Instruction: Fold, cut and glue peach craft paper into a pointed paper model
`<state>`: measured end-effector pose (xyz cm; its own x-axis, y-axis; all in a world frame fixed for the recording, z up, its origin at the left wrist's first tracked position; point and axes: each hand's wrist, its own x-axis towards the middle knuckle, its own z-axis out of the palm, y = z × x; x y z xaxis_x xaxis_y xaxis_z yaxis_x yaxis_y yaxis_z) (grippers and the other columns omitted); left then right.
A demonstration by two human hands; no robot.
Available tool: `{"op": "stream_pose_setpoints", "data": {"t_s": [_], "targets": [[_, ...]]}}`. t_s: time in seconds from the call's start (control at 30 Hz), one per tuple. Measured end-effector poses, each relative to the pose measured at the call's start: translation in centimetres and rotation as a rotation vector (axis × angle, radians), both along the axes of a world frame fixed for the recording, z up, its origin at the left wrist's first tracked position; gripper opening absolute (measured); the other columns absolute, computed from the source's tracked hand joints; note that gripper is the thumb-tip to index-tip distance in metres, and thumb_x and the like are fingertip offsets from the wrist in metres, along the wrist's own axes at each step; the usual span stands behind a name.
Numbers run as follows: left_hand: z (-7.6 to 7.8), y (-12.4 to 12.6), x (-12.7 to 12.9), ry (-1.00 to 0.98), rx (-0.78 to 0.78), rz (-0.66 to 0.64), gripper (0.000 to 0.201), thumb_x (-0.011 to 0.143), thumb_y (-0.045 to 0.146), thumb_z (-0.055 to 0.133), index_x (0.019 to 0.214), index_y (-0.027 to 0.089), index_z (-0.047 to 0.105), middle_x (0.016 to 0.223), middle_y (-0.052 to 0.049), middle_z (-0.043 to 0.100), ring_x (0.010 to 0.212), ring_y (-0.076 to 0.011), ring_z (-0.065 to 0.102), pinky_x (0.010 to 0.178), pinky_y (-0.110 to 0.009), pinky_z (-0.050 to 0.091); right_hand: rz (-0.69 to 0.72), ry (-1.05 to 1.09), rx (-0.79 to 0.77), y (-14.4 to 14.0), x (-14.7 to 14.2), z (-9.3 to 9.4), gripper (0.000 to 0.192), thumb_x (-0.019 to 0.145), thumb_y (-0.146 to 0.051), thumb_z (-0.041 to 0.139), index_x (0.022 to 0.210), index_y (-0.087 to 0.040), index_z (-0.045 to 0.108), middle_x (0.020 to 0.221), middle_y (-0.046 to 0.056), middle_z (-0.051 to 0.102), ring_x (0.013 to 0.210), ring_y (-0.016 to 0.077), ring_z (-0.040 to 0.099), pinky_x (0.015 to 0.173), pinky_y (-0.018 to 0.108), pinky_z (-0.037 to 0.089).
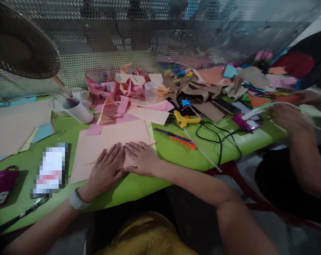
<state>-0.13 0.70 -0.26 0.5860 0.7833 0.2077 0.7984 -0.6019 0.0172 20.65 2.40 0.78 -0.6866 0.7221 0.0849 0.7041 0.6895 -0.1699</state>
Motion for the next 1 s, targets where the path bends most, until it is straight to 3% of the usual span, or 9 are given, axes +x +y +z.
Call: {"op": "stream_pose_setpoints", "data": {"t_s": [0.2,0.43,0.53,0.63,0.73,0.87,1.0], "targets": [[0.3,-0.1,0.2,-0.038,0.012,0.001,0.077,0.094,0.064,0.029,0.151,0.012,0.033,0.154,-0.019,0.035,0.143,-0.0341,0.033,0.114,-0.056,0.027,-0.005,-0.008,-0.029,0.1,1.9,0.2,0.086,0.092,-0.072,0.028,0.152,-0.010,0.030,0.159,0.014,0.027,0.148,0.0265,0.023,0.121,0.048,0.018],[0.6,-0.1,0.4,-0.027,-0.021,0.029,0.077,0.095,0.064,0.029,0.151,0.011,0.034,0.155,-0.018,0.033,0.144,-0.0338,0.032,0.114,-0.056,0.026,-0.141,-0.066,-0.103,-0.4,6.4,0.3,0.094,0.092,-0.074,0.021,0.153,-0.003,0.023,0.160,0.016,0.018,0.149,0.0273,0.018,0.122,0.047,0.021],[0.5,-0.2,0.4,-0.023,-0.028,0.037,0.077,0.095,0.064,0.028,0.150,0.011,0.035,0.156,-0.017,0.032,0.144,-0.0329,0.031,0.115,-0.055,0.024,-0.219,-0.082,-0.088,-0.6,7.5,1.0,0.095,0.091,-0.074,0.019,0.152,-0.002,0.026,0.158,0.019,0.022,0.148,0.0301,0.021,0.121,0.051,0.021],[0.4,-0.3,0.4,-0.032,-0.022,0.034,0.076,0.095,0.063,0.031,0.152,0.013,0.032,0.156,-0.016,0.032,0.145,-0.0316,0.029,0.117,-0.053,0.021,-0.236,-0.047,0.002,-0.5,6.5,2.0,0.092,0.093,-0.071,0.018,0.150,0.001,0.029,0.157,0.022,0.023,0.149,0.0305,0.019,0.121,0.051,0.018],[0.4,-0.5,0.4,-0.027,-0.034,0.041,0.074,0.096,0.060,0.034,0.152,0.013,0.030,0.157,-0.017,0.030,0.146,-0.0306,0.027,0.118,-0.052,0.019,-0.074,-0.006,0.042,-0.1,3.7,2.2,0.086,0.096,-0.067,0.020,0.150,0.000,0.030,0.159,0.019,0.021,0.150,0.0273,0.016,0.122,0.046,0.018],[0.4,-0.7,0.5,-0.003,-0.066,0.046,0.071,0.095,0.056,0.036,0.152,0.012,0.030,0.158,-0.017,0.030,0.147,-0.0306,0.026,0.118,-0.052,0.017,0.065,-0.005,-0.019,0.7,0.4,0.5,0.085,0.095,-0.068,0.023,0.151,-0.004,0.031,0.157,0.019,0.027,0.149,0.0275,0.020,0.122,0.047,0.019],[0.5,-0.6,0.6,0.032,-0.109,0.077,0.080,0.092,0.063,0.036,0.150,0.009,0.032,0.158,-0.019,0.027,0.147,-0.0324,0.023,0.118,-0.053,0.017,0.093,-0.018,-0.052,1.2,0.0,-0.9,0.089,0.094,-0.069,0.022,0.150,0.000,0.030,0.158,0.022,0.023,0.149,0.0287,0.018,0.122,0.048,0.019]]}}
